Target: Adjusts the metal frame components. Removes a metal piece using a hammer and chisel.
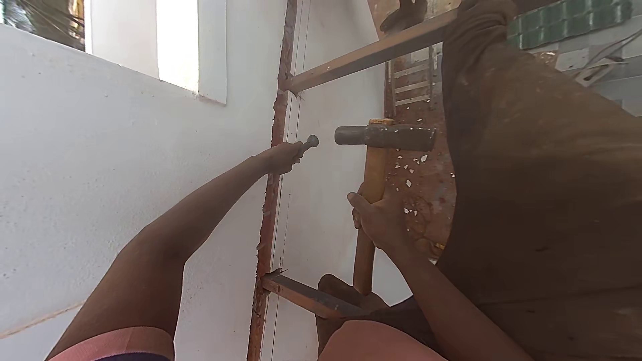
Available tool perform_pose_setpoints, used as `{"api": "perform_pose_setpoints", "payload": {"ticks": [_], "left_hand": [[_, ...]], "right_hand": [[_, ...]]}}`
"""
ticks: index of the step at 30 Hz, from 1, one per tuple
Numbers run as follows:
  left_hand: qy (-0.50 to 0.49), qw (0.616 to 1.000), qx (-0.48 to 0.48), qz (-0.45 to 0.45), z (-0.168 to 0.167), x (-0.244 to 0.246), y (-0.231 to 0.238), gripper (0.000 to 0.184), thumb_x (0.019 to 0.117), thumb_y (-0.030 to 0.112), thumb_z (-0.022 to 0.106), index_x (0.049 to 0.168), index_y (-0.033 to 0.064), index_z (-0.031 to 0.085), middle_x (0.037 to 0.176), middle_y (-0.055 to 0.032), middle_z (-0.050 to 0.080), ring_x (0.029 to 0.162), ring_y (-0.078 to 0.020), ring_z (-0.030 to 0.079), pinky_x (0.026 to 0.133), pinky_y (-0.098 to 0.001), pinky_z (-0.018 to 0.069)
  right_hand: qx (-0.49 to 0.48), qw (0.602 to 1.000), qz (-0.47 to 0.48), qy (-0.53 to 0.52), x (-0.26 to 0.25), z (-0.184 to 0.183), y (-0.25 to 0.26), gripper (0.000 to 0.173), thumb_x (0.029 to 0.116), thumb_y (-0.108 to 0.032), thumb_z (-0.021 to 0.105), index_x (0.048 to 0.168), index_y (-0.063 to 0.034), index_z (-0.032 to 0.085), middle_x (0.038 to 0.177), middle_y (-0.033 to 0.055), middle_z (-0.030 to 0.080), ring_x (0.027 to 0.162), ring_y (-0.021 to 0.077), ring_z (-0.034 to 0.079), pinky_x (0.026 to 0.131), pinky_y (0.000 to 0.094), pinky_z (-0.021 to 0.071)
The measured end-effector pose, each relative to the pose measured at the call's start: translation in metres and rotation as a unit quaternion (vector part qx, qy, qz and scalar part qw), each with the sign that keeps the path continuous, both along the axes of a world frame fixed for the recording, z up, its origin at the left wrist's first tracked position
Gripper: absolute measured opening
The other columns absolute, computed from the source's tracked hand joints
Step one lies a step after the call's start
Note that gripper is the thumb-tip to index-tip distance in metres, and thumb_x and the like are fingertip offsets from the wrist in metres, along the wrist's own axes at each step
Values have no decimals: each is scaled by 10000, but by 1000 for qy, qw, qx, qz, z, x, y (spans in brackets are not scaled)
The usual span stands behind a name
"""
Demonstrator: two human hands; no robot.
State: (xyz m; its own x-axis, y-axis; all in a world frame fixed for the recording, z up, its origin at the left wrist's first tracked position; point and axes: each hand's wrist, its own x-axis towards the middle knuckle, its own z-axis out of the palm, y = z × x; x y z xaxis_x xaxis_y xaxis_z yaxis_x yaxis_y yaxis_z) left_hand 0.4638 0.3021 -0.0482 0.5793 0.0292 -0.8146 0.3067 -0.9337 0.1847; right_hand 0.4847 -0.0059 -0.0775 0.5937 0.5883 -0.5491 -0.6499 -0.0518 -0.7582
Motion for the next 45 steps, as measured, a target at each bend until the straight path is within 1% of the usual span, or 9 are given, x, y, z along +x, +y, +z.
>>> {"api": "perform_pose_setpoints", "payload": {"ticks": [9, 14, 20, 27, 30, 33, 40, 43, 45], "left_hand": [[61, 997, 51, -8, -4, 3, -4, 180, 1001, 8, 586, 1172, 25, 533, 1003, -144, 646, 947, -300, 671, 858, -501, 548], [43, 998, 46, 6, -3, -4, 2, 177, 1005, 14, 581, 1177, 30, 541, 998, -145, 657, 936, -299, 681, 856, -501, 552], [47, 998, 48, 12, -4, -11, -8, 226, 975, -22, 602, 1191, 8, 545, 1029, -165, 662, 971, -323, 681, 881, -520, 546], [20, 999, 32, 18, 9, -17, 1, 194, 966, -46, 582, 1146, 17, 547, 999, -142, 652, 934, -284, 673, 861, -476, 548], [-7, 999, 32, 17, 16, -17, 2, 199, 960, -63, 584, 1150, -10, 558, 1010, -165, 654, 944, -303, 674, 880, -479, 542], [-56, 998, 11, 37, 21, -39, 1, 111, 953, -79, 566, 1055, -47, 595, 921, -175, 651, 873, -304, 674, 841, -478, 545], [-45, 998, 26, 41, 26, -35, 1, 118, 989, -54, 542, 1096, -36, 591, 969, -184, 650, 911, -323, 669, 865, -494, 535], [-33, 998, 27, 48, 21, -34, 4, 172, 963, -79, 571, 1128, -33, 590, 994, -184, 662, 931, -327, 675, 882, -500, 538], [-36, 998, 18, 49, 14, -48, 7, 132, 964, -82, 569, 1079, -50, 625, 981, -185, 670, 940, -317, 670, 899, -484, 530]], "right_hand": [[90, 990, -110, -11, 18, 26, -15, 100, 909, -120, 658, 855, -115, 575, 524, 19, 536, 387, 131, 531, 403, 274, 512], [246, 906, -307, -158, 30, 30, 2, 133, 924, -61, 670, 900, -169, 597, 642, -40, 594, 467, 113, 562, 456, 303, 556], [-47, 993, 91, 66, 3, -7, 14, 153, 1008, -151, 662, 998, -42, 556, 596, 86, 529, 411, 167, 522, 417, 306, 504], [233, 903, -289, -218, 34, 44, 1, 132, 918, -99, 687, 920, -184, 586, 675, -65, 616, 492, 103, 580, 455, 295, 553], [31, 989, -28, -142, -6, 9, 24, 110, 909, -133, 658, 856, -80, 577, 582, -3, 551, 440, 113, 542, 437, 297, 501], [-65, 982, 180, 0, -14, -2, 17, 143, 997, -150, 666, 1014, -38, 577, 624, 90, 553, 435, 193, 543, 439, 353, 513], [185, 919, -206, -279, 11, 48, 15, 106, 930, -139, 672, 891, -145, 574, 669, -67, 609, 510, 72, 589, 460, 284, 547], [-13, 965, 52, -257, -8, 21, 32, 91, 904, -142, 634, 887, -65, 589, 585, 8, 544, 447, 120, 526, 423, 291, 456], [-131, 921, 327, -167, -6, 3, 37, 198, 1003, -209, 633, 1060, -20, 612, 742, 146, 605, 592, 271, 612, 537, 447, 517]]}}
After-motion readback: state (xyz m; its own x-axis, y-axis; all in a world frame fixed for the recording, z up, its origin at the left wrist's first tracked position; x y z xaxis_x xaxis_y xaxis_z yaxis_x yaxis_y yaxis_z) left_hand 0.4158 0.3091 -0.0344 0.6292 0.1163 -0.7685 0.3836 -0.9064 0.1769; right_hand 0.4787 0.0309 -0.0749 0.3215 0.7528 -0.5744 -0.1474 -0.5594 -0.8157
